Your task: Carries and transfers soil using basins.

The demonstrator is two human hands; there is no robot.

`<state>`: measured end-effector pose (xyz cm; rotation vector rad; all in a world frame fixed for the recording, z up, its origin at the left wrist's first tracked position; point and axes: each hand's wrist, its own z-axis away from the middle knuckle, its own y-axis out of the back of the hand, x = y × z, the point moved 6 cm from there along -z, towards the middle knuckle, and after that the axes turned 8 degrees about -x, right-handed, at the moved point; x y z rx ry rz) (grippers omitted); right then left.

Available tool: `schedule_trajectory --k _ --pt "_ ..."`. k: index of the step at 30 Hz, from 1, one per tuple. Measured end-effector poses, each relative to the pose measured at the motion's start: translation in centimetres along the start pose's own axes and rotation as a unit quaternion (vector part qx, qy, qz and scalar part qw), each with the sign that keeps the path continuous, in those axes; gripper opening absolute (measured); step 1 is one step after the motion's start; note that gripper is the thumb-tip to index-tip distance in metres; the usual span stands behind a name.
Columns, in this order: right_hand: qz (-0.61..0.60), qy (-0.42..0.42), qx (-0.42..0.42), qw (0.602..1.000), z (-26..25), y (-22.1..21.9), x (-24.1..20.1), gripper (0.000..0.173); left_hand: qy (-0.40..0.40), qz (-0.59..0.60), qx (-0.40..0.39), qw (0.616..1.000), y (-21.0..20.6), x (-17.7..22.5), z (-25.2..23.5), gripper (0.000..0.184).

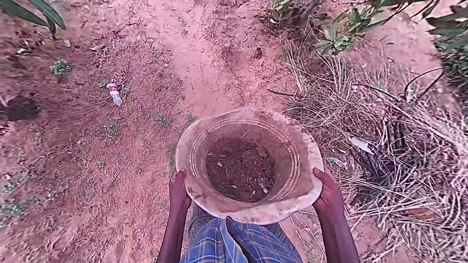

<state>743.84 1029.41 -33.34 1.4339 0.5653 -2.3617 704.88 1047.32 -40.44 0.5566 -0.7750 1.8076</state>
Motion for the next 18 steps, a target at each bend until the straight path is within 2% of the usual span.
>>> schedule_trajectory --k 9,16,18 --pt "-0.043 -0.014 0.006 0.999 -11.1 -15.1 -1.7 0.031 -0.057 -0.036 0.001 0.998 -8.6 14.6 -12.8 0.023" --pt "-0.077 -0.046 -0.021 0.996 -25.7 -28.7 -3.0 0.027 -0.085 -0.026 0.054 0.995 -15.3 22.2 -23.7 0.023" --pt "-0.076 -0.048 -0.031 0.995 -29.9 -32.6 -4.6 0.026 -0.091 -0.018 0.061 0.994 -18.1 24.6 -26.6 0.022"
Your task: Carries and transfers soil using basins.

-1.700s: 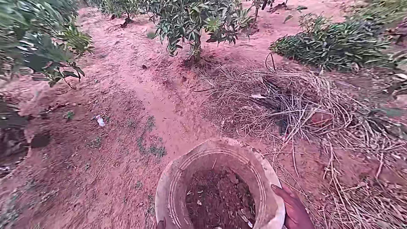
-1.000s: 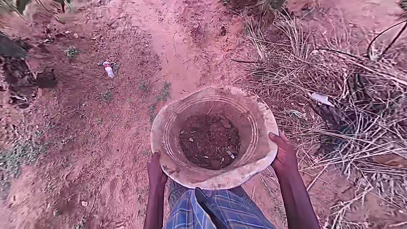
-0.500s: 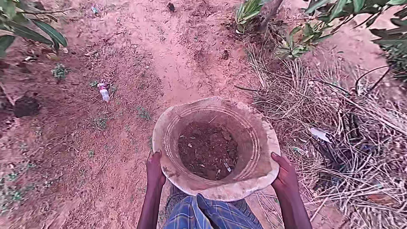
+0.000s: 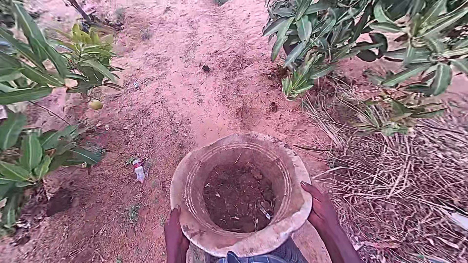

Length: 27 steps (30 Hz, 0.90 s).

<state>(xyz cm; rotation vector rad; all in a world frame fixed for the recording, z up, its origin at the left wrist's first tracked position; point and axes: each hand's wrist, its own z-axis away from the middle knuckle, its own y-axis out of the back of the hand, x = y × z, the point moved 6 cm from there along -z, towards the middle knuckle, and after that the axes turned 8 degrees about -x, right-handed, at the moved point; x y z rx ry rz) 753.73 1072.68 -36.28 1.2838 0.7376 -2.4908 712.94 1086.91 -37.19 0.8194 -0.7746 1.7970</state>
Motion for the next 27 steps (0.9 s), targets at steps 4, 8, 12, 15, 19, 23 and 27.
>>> schedule_trajectory --k 4,8,12,15,19,23,27 --pt "0.036 0.001 -0.033 0.999 -6.7 -7.5 -3.8 0.031 0.002 0.027 0.023 0.999 -4.5 2.8 -4.4 0.023" --pt "0.079 0.012 -0.049 0.996 -13.0 -13.9 -5.6 0.033 0.014 0.047 0.025 0.998 -8.9 4.7 -10.7 0.025" --pt "0.098 0.011 -0.049 0.994 -19.8 -20.1 -5.1 0.033 0.041 0.056 0.03 0.997 -13.7 7.2 -19.7 0.026" --pt "0.109 0.015 -0.002 0.994 -23.9 -24.0 -5.9 0.031 0.072 0.049 0.013 0.996 -18.4 9.1 -26.4 0.024" --pt "0.108 0.022 0.026 0.994 -28.8 -31.6 -7.5 0.026 0.089 0.032 0.008 0.995 -23.0 14.9 -33.5 0.025" --pt "0.088 0.016 0.044 0.995 -33.1 -37.6 -8.7 0.029 0.08 0.007 -0.016 0.997 -28.1 20.5 -40.0 0.024" --pt "0.062 0.013 0.051 0.997 -38.6 -43.2 -9.2 0.027 0.055 -0.009 -0.029 0.998 -33.5 25.9 -46.6 0.024"
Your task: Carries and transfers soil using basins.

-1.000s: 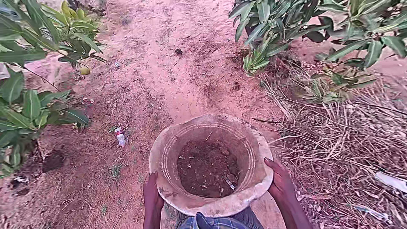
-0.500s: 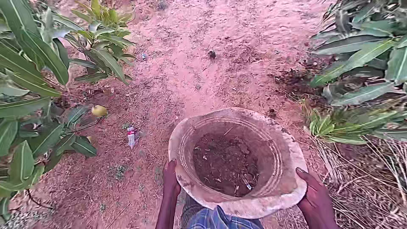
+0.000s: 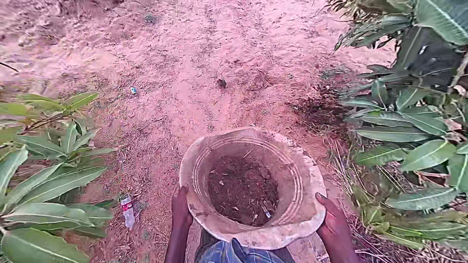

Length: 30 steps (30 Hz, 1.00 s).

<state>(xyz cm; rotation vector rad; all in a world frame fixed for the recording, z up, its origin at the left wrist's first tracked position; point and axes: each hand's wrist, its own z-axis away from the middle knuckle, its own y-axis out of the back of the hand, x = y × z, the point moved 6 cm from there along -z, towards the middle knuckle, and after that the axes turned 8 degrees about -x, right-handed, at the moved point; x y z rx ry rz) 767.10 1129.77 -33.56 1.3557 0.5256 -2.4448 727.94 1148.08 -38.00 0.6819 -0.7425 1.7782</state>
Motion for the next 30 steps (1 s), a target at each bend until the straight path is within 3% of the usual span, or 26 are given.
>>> schedule_trajectory --k 5,7,9,13,17,24,30 --pt "-0.032 0.015 -0.023 0.999 -10.4 -9.7 -0.9 0.028 -0.023 -0.002 0.013 1.0 -6.3 5.0 -9.7 0.023" --pt "-0.033 0.026 -0.052 0.998 -16.5 -15.5 -2.3 0.03 -0.052 0.016 0.024 0.998 -9.6 7.4 -14.2 0.021" --pt "-0.028 0.011 -0.063 0.998 -19.2 -19.2 -2.8 0.036 -0.057 0.002 0.031 0.998 -10.9 9.7 -16.5 0.024" --pt "-0.007 0.024 -0.102 0.994 -25.9 -27.1 -8.1 0.038 -0.072 0.031 0.051 0.996 -16.7 14.3 -20.3 0.021" --pt "-0.003 0.025 -0.115 0.993 -32.4 -34.7 -9.8 0.043 -0.078 0.05 0.03 0.995 -20.5 17.8 -27.5 0.023" --pt "-0.018 0.017 -0.019 1.0 -41.9 -46.1 -10.0 0.033 -0.037 0.013 -0.027 0.999 -29.3 25.7 -45.6 0.023" --pt "-0.031 0.014 0.053 0.998 -46.7 -54.3 -12.5 0.034 0.002 -0.047 -0.066 0.997 -38.0 35.2 -55.8 0.025"
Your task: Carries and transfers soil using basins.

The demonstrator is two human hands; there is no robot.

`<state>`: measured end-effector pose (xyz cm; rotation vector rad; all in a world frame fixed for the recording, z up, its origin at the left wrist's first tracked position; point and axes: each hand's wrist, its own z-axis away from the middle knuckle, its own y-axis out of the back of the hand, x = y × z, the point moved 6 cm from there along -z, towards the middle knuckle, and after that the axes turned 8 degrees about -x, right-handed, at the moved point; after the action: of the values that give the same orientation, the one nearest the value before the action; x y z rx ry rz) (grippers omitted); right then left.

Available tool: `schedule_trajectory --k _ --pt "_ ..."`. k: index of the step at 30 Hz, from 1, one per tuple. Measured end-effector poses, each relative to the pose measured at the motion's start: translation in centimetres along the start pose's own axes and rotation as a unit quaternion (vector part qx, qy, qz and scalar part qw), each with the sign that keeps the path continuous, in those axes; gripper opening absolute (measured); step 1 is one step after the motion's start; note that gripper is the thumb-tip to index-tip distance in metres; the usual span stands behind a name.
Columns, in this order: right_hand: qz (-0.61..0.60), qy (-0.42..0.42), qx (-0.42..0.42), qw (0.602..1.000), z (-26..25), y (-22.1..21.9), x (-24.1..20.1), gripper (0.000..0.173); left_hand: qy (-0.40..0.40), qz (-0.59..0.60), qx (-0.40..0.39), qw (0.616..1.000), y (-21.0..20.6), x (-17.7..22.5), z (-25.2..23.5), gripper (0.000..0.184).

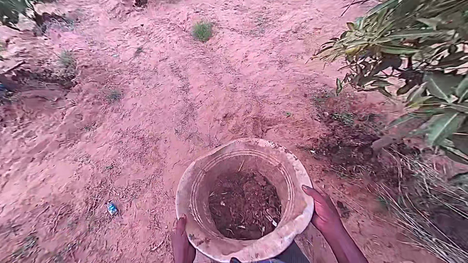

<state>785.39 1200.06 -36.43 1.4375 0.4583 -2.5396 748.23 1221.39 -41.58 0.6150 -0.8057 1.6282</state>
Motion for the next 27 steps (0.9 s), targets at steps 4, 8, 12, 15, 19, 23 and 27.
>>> schedule_trajectory --k 4,8,12,15,19,23,27 --pt "-0.022 -0.004 0.026 0.999 -4.2 -5.0 -1.1 0.033 -0.012 -0.031 -0.031 0.999 -5.5 5.9 -7.3 0.023" --pt "-0.057 -0.004 0.041 0.998 -10.6 -10.0 -1.5 0.035 -0.026 -0.055 -0.049 0.997 -11.1 10.0 -14.4 0.023" --pt "-0.078 -0.005 0.026 0.997 -21.1 -17.3 -2.8 0.034 -0.052 -0.041 -0.069 0.995 -16.4 12.7 -23.0 0.02" --pt "-0.074 -0.021 0.029 0.997 -26.3 -20.8 -4.9 0.034 -0.046 -0.049 -0.07 0.995 -20.2 14.5 -27.1 0.019" --pt "-0.056 -0.01 0.01 0.998 -33.3 -25.6 -9.6 0.04 -0.052 -0.023 -0.067 0.996 -27.1 17.9 -31.3 0.018" --pt "-0.046 0.004 0.031 0.998 -39.8 -29.3 -12.2 0.043 -0.047 -0.016 -0.084 0.995 -33.8 19.8 -37.6 0.019" --pt "-0.04 0.014 0.076 0.996 -47.5 -34.0 -15.3 0.039 -0.019 -0.029 -0.094 0.995 -41.7 21.9 -46.4 0.019"
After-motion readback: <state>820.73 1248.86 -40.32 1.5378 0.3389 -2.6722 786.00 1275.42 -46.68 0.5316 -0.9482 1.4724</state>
